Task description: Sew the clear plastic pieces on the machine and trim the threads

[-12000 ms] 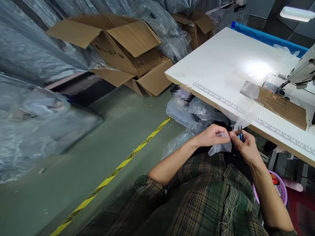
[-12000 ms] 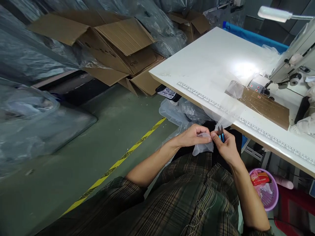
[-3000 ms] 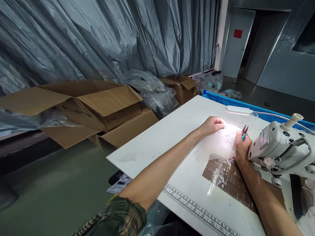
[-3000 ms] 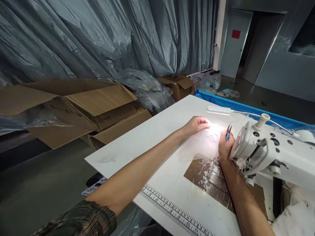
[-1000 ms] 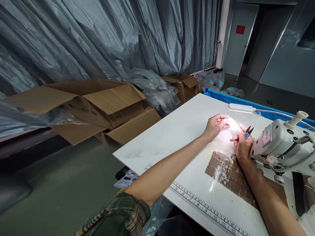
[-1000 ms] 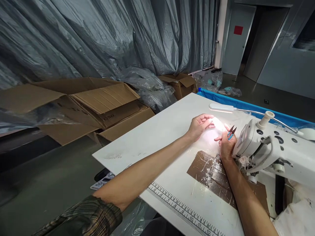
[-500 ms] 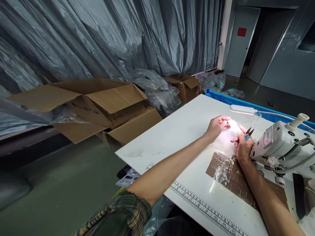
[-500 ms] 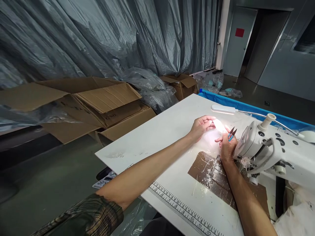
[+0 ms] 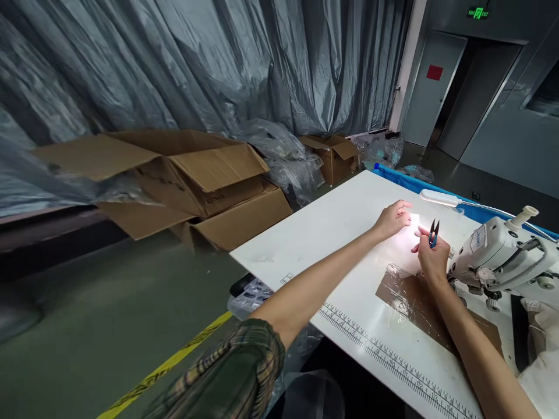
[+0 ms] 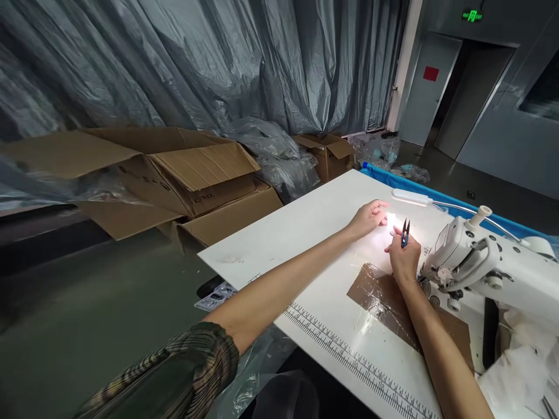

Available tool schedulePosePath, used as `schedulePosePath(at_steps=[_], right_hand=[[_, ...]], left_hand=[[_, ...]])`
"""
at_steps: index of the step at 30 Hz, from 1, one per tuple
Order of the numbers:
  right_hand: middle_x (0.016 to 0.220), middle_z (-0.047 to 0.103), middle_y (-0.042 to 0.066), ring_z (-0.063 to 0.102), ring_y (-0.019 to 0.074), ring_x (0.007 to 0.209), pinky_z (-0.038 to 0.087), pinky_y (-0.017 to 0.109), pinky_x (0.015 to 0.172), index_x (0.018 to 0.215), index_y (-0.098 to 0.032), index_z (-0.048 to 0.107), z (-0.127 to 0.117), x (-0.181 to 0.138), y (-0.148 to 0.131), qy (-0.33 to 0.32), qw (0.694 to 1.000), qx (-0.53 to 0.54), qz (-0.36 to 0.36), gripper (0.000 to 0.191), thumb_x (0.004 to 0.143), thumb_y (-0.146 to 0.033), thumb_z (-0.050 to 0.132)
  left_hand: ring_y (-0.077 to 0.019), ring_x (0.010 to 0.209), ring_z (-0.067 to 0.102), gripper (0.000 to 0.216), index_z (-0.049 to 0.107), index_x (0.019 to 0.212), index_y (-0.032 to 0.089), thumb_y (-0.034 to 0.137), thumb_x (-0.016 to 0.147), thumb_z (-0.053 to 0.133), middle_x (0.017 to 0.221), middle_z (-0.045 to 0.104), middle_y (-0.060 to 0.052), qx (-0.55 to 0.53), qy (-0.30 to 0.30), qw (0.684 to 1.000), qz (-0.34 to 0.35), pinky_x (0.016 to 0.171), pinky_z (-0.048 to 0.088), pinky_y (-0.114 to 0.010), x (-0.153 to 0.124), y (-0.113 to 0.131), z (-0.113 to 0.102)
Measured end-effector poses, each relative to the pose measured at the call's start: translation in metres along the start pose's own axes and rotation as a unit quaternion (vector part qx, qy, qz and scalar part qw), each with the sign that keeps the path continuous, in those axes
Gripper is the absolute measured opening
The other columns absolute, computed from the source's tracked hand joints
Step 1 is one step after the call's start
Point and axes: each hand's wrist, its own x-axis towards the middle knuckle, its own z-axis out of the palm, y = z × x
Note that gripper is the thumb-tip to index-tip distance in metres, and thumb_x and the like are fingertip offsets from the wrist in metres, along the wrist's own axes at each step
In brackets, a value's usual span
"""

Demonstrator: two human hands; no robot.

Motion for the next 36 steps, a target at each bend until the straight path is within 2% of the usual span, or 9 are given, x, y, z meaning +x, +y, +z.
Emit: schedulePosePath(at_steps=[5,8,10,15,20,23,29,33,36], right_hand=[[0.060,0.059,0.002,0.050,0.0186,0.059,0.037,0.029,0.058,0.074,-0.018,0.070,-0.020,-0.026,-0.018,0.011,0.977,-0.180,-0.117,0.020,0.065,-0.032,0.058],[0.057,0.054,0.002,0.042,0.0168,0.058,0.033,0.029,0.057,0.061,-0.022,0.060,-0.034,-0.049,-0.026,0.018,0.960,-0.233,-0.151,0.007,0.064,-0.027,0.058],[0.050,0.046,-0.002,0.036,0.0141,0.053,0.030,0.028,0.053,0.053,-0.023,0.050,-0.041,-0.069,-0.031,0.002,0.966,-0.224,-0.130,0.019,0.068,-0.031,0.059],[0.043,0.036,-0.007,0.026,0.0074,0.041,0.023,0.023,0.040,0.050,-0.023,0.045,-0.044,-0.146,-0.035,-0.065,0.997,0.012,0.035,0.045,0.069,-0.056,0.068],[0.037,0.034,-0.010,0.022,0.0048,0.034,0.021,0.020,0.036,0.064,-0.018,0.063,-0.051,-0.249,-0.010,-0.203,0.949,0.191,0.148,0.046,0.069,-0.062,0.075],[0.034,0.031,-0.011,0.016,0.0034,0.030,0.018,0.019,0.033,0.065,-0.018,0.068,-0.060,-0.293,0.007,-0.232,0.925,0.242,0.180,0.046,0.067,-0.063,0.076],[0.034,0.035,-0.010,0.017,0.0040,0.030,0.017,0.019,0.032,0.063,-0.018,0.071,-0.080,-0.327,0.030,-0.205,0.932,0.205,0.217,0.046,0.062,-0.064,0.078],[0.037,0.040,-0.007,0.024,0.0052,0.031,0.019,0.020,0.033,0.062,-0.018,0.073,-0.091,-0.336,0.044,-0.196,0.946,0.151,0.209,0.044,0.063,-0.062,0.077],[0.040,0.043,-0.006,0.028,0.0060,0.036,0.021,0.020,0.035,0.058,-0.019,0.073,-0.096,-0.338,0.046,-0.222,0.953,0.098,0.182,0.037,0.066,-0.055,0.077]], left_hand=[[-0.0123,0.070,0.064,0.027,0.066,0.103,0.018,0.009,0.078,0.060,0.078,0.069,0.001,0.031,0.031,0.997,0.067,0.078,0.052,-0.025,-0.014,0.019,-0.005],[-0.0123,0.073,0.066,0.024,0.067,0.105,0.017,0.014,0.081,0.060,0.086,0.073,-0.003,0.057,-0.020,0.991,0.118,0.076,0.053,-0.024,-0.046,0.025,-0.012],[-0.0122,0.074,0.066,0.023,0.069,0.103,0.019,0.018,0.081,0.064,0.092,0.075,-0.004,0.089,-0.066,0.980,0.163,0.077,0.053,-0.024,-0.074,0.028,-0.022],[-0.0170,0.090,0.069,0.018,0.073,0.100,0.020,0.024,0.085,0.063,0.100,0.074,-0.006,0.109,-0.047,0.973,0.200,0.085,0.055,-0.026,-0.153,0.025,-0.050],[-0.0196,0.101,0.068,0.017,0.073,0.100,0.020,0.026,0.091,0.061,0.105,0.073,-0.009,0.118,0.032,0.961,0.249,0.092,0.053,-0.031,-0.233,0.010,-0.063],[-0.0207,0.108,0.066,0.019,0.072,0.106,0.021,0.023,0.093,0.059,0.115,0.071,-0.010,0.128,0.066,0.946,0.290,0.097,0.051,-0.035,-0.278,0.002,-0.062],[-0.0231,0.101,0.069,0.029,0.074,0.103,0.021,0.037,0.098,0.050,0.106,0.075,-0.011,0.115,0.002,0.964,0.239,0.097,0.050,-0.041,-0.339,-0.018,-0.049],[-0.0230,0.088,0.070,0.038,0.076,0.094,0.021,0.050,0.095,0.052,0.093,0.077,-0.011,0.090,-0.085,0.979,0.164,0.086,0.050,-0.038,-0.355,-0.036,-0.039],[-0.0262,0.095,0.070,0.053,0.078,0.092,0.022,0.066,0.091,0.049,0.098,0.077,-0.013,0.038,-0.185,0.979,0.081,0.092,0.049,-0.040,-0.354,-0.047,-0.032]])
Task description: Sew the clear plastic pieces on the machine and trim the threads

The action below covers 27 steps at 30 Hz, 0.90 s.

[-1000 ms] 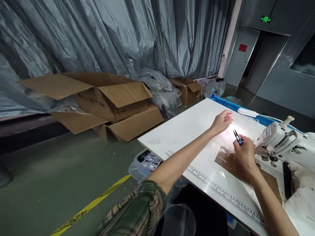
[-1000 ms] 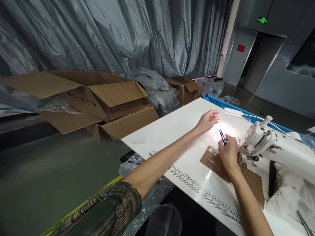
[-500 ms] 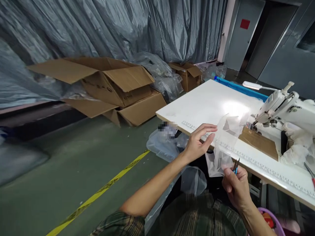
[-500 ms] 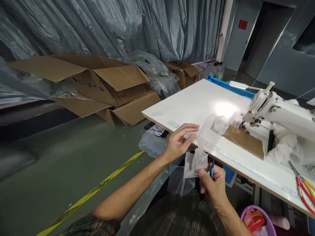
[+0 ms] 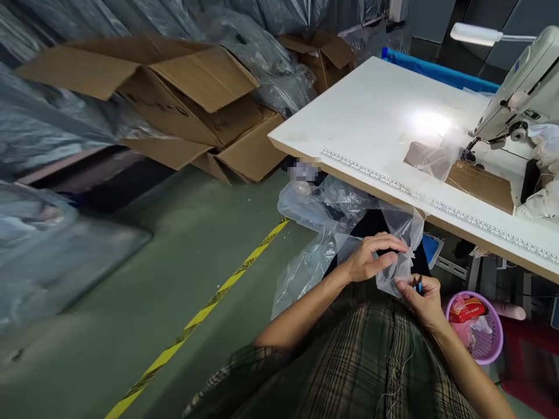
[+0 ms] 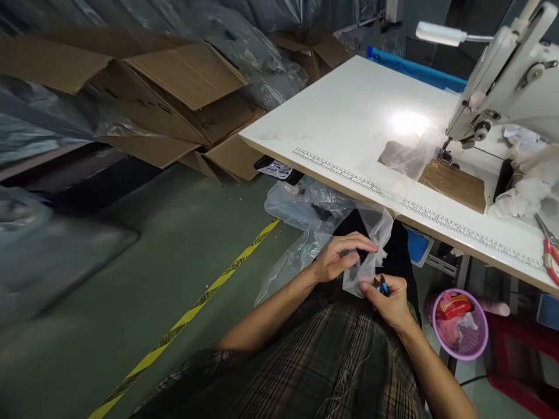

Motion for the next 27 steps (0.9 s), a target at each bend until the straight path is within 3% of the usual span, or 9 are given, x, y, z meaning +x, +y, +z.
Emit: schedulePosePath(at_steps=[3,6,9,11,14,17,20,27], right_hand=[[0.042,0.040,-0.005,0.028,0.0058,0.040,0.023,0.021,0.039,0.049,-0.018,0.066,-0.001,0.000,-0.003,-0.039,0.998,-0.035,-0.018,0.038,0.069,-0.049,0.075],[0.043,0.037,-0.006,0.026,0.0057,0.043,0.024,0.021,0.041,0.048,-0.017,0.065,-0.005,0.002,-0.002,-0.059,0.996,-0.056,-0.032,0.038,0.073,-0.045,0.073],[0.049,0.052,-0.004,0.036,0.0081,0.045,0.034,0.022,0.045,0.062,-0.019,0.075,-0.015,0.006,0.005,-0.048,0.994,-0.086,-0.045,0.027,0.075,-0.042,0.074],[0.060,0.065,-0.002,0.045,0.0105,0.049,0.041,0.024,0.050,0.077,-0.021,0.081,-0.022,0.008,0.010,-0.032,0.992,-0.113,-0.054,0.022,0.074,-0.042,0.075],[0.077,0.073,0.002,0.054,0.0131,0.057,0.046,0.026,0.057,0.096,-0.022,0.081,-0.030,0.014,0.010,0.007,0.988,-0.139,-0.067,0.032,0.076,-0.046,0.074],[0.069,0.065,0.001,0.053,0.0138,0.060,0.044,0.026,0.057,0.097,-0.020,0.080,-0.031,0.022,0.004,0.035,0.987,-0.140,-0.064,0.046,0.088,-0.059,0.057],[0.059,0.053,0.000,0.045,0.0127,0.053,0.035,0.026,0.049,0.089,-0.016,0.078,-0.026,0.029,-0.002,0.021,0.990,-0.141,-0.019,0.071,0.093,-0.072,0.034],[0.054,0.045,-0.001,0.041,0.0124,0.052,0.032,0.027,0.050,0.067,-0.017,0.064,-0.016,0.032,-0.002,0.002,0.973,-0.228,-0.013,0.071,0.092,-0.075,0.032]], left_hand=[[-0.0288,0.100,0.069,0.073,0.078,0.088,0.019,0.083,0.083,0.042,0.101,0.075,-0.014,-0.100,-0.088,0.989,-0.071,0.094,0.049,-0.039,0.005,-0.008,0.004],[-0.0253,0.091,0.069,0.066,0.071,0.070,0.016,0.079,0.079,0.055,0.095,0.074,-0.013,-0.183,-0.154,0.961,-0.140,0.084,0.051,-0.034,0.006,-0.013,0.004],[-0.0166,0.074,0.065,0.053,0.059,0.060,0.015,0.064,0.070,0.076,0.081,0.071,-0.008,-0.205,-0.110,0.951,-0.204,0.069,0.050,-0.025,0.003,-0.015,0.002],[-0.0108,0.061,0.059,0.047,0.061,0.068,0.015,0.056,0.066,0.083,0.069,0.065,-0.001,-0.190,-0.055,0.947,-0.254,0.059,0.045,-0.020,0.001,-0.014,0.001],[-0.0076,0.052,0.054,0.044,0.068,0.088,0.015,0.049,0.066,0.086,0.066,0.063,0.002,-0.178,-0.006,0.935,-0.307,0.052,0.041,-0.018,-0.002,-0.011,-0.001],[-0.0087,0.055,0.056,0.044,0.073,0.095,0.015,0.049,0.070,0.083,0.072,0.068,-0.001,-0.156,-0.004,0.936,-0.315,0.052,0.042,-0.019,-0.003,-0.005,-0.005],[-0.0099,0.060,0.059,0.043,0.075,0.094,0.014,0.051,0.073,0.080,0.077,0.070,-0.003,-0.123,-0.011,0.945,-0.303,0.054,0.043,-0.019,-0.003,0.001,-0.010],[-0.0118,0.069,0.064,0.040,0.075,0.097,0.013,0.051,0.082,0.070,0.090,0.075,-0.007,-0.056,-0.015,0.960,-0.275,0.058,0.046,-0.019,-0.004,0.006,-0.015]])
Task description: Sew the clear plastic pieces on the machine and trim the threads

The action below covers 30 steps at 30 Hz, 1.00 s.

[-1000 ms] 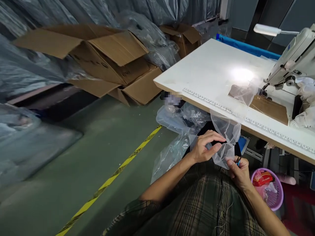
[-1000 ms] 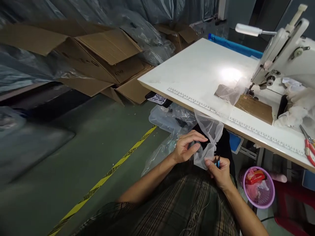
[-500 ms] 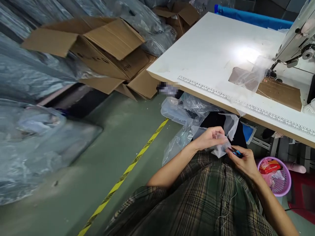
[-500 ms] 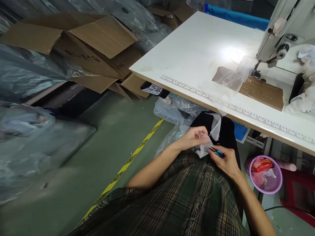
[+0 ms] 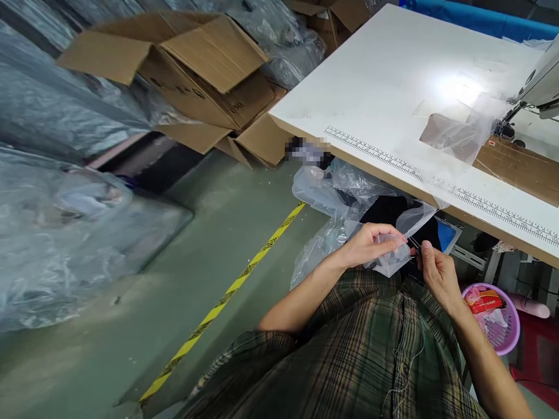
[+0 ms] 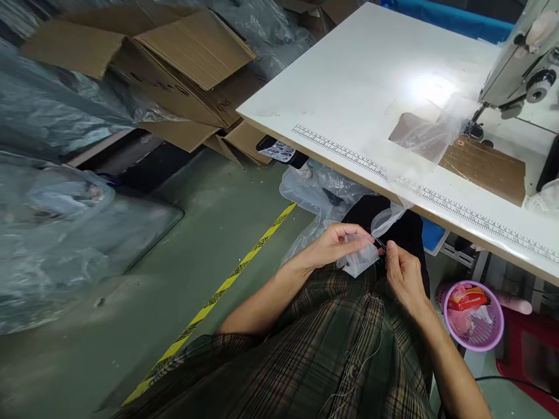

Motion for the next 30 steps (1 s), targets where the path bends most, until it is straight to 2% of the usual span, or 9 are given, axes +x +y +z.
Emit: schedulePosePath(at_steps=[4,8,13,15,20,26,30], right_hand=[[0.054,0.045,-0.002,0.037,0.0112,0.051,0.028,0.026,0.049,0.061,-0.020,0.054,0.000,0.000,-0.004,0.002,0.999,-0.039,-0.029,0.066,0.093,-0.072,0.032],[0.054,0.044,-0.003,0.034,0.0105,0.051,0.027,0.026,0.050,0.062,-0.020,0.051,0.003,0.003,-0.010,0.014,0.997,-0.059,-0.051,0.062,0.093,-0.071,0.034],[0.052,0.040,-0.005,0.033,0.0104,0.049,0.027,0.026,0.049,0.064,-0.020,0.053,0.010,0.005,-0.008,0.054,0.997,-0.041,-0.034,0.063,0.092,-0.073,0.034],[0.053,0.042,-0.005,0.034,0.0107,0.050,0.027,0.026,0.049,0.067,-0.020,0.056,0.011,0.003,-0.007,0.051,0.998,-0.023,-0.029,0.062,0.094,-0.071,0.033],[0.057,0.046,-0.004,0.036,0.0109,0.053,0.029,0.026,0.051,0.068,-0.020,0.054,0.008,0.001,-0.008,0.022,0.998,-0.041,-0.047,0.057,0.095,-0.067,0.035],[0.051,0.039,-0.006,0.030,0.0108,0.049,0.025,0.027,0.050,0.063,-0.022,0.049,0.013,0.006,-0.007,0.050,0.996,-0.062,-0.033,0.056,0.091,-0.070,0.040],[0.061,0.049,-0.002,0.042,0.0136,0.057,0.033,0.027,0.053,0.076,-0.022,0.059,0.017,0.006,-0.002,0.050,0.998,0.035,-0.006,0.058,0.092,-0.072,0.035]], left_hand=[[-0.0158,0.086,0.069,0.033,0.075,0.092,0.014,0.045,0.085,0.067,0.094,0.076,-0.007,0.036,0.003,0.998,0.055,0.073,0.050,-0.022,0.001,-0.002,0.000],[-0.0157,0.085,0.069,0.030,0.075,0.091,0.013,0.042,0.086,0.065,0.091,0.077,-0.006,0.048,-0.005,0.997,0.064,0.076,0.051,-0.023,0.001,-0.001,0.001],[-0.0141,0.076,0.067,0.028,0.074,0.087,0.013,0.039,0.083,0.066,0.086,0.076,-0.005,0.022,0.014,0.999,0.039,0.067,0.049,-0.022,0.000,0.003,0.003],[-0.0130,0.071,0.065,0.026,0.074,0.087,0.013,0.037,0.083,0.066,0.083,0.075,-0.005,0.007,0.021,0.999,0.023,0.063,0.047,-0.021,0.000,0.006,0.003],[-0.0129,0.072,0.064,0.022,0.074,0.082,0.013,0.033,0.081,0.067,0.080,0.074,-0.004,0.005,0.026,1.000,0.010,0.065,0.047,-0.021,0.001,0.009,0.002],[-0.0115,0.071,0.063,0.022,0.075,0.082,0.013,0.033,0.082,0.067,0.079,0.074,-0.003,0.013,0.019,1.000,0.005,0.064,0.046,-0.019,0.002,0.008,0.002],[-0.0094,0.062,0.057,0.026,0.075,0.086,0.012,0.036,0.082,0.067,0.076,0.071,-0.003,0.012,0.021,1.000,-0.016,0.054,0.042,-0.018,0.003,0.000,0.003]])
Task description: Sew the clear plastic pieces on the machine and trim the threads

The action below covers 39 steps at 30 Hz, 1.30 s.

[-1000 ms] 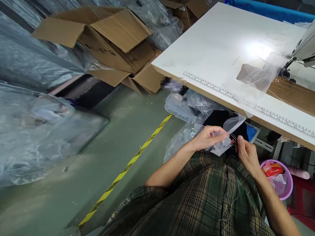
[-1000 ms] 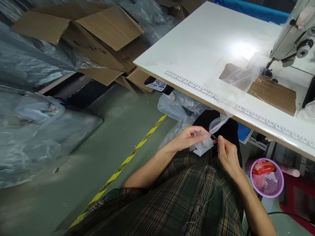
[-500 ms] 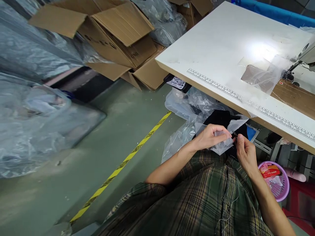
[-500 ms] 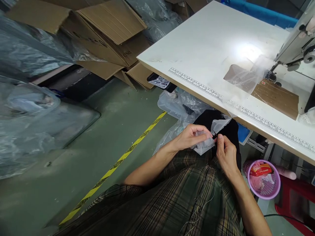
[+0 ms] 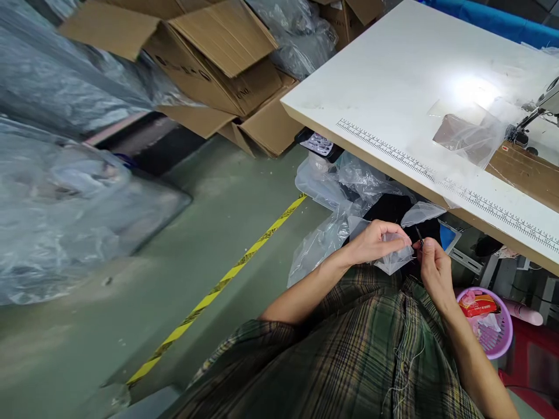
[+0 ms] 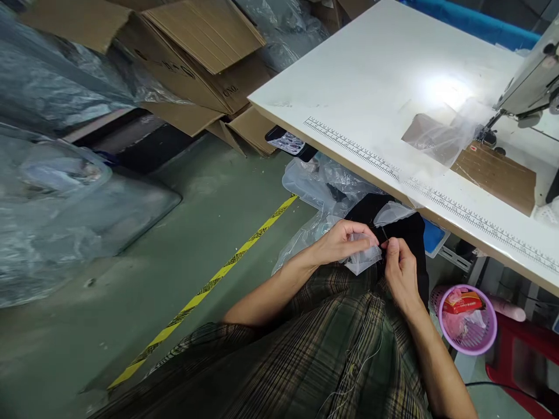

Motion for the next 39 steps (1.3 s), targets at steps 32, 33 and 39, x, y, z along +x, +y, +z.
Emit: schedulePosePath(at_steps=[32,33,39], right_hand=[[0.068,0.058,0.001,0.051,0.0154,0.062,0.043,0.029,0.060,0.073,-0.022,0.055,-0.005,0.037,0.014,0.197,0.973,0.022,-0.118,0.042,0.090,-0.059,0.047],[0.068,0.060,0.001,0.053,0.0155,0.061,0.043,0.029,0.060,0.074,-0.021,0.057,-0.006,0.038,0.010,0.207,0.971,0.024,-0.117,0.041,0.090,-0.059,0.048],[0.062,0.062,0.001,0.051,0.0145,0.056,0.042,0.028,0.056,0.075,-0.019,0.065,-0.013,0.030,-0.012,0.204,0.973,0.005,-0.103,0.040,0.084,-0.058,0.058]], left_hand=[[-0.0225,0.113,0.065,0.034,0.066,0.118,0.017,0.041,0.097,0.053,0.121,0.068,-0.013,0.209,0.121,0.952,0.185,0.102,0.048,-0.041,0.031,-0.053,-0.022],[-0.0216,0.111,0.065,0.037,0.065,0.120,0.016,0.042,0.095,0.057,0.120,0.069,-0.013,0.153,0.123,0.966,0.167,0.098,0.050,-0.037,0.040,-0.044,-0.016],[-0.0150,0.078,0.064,0.030,0.069,0.101,0.013,0.039,0.087,0.068,0.088,0.071,-0.006,0.040,0.127,0.984,0.119,0.074,0.051,-0.028,0.056,-0.025,0.020]])
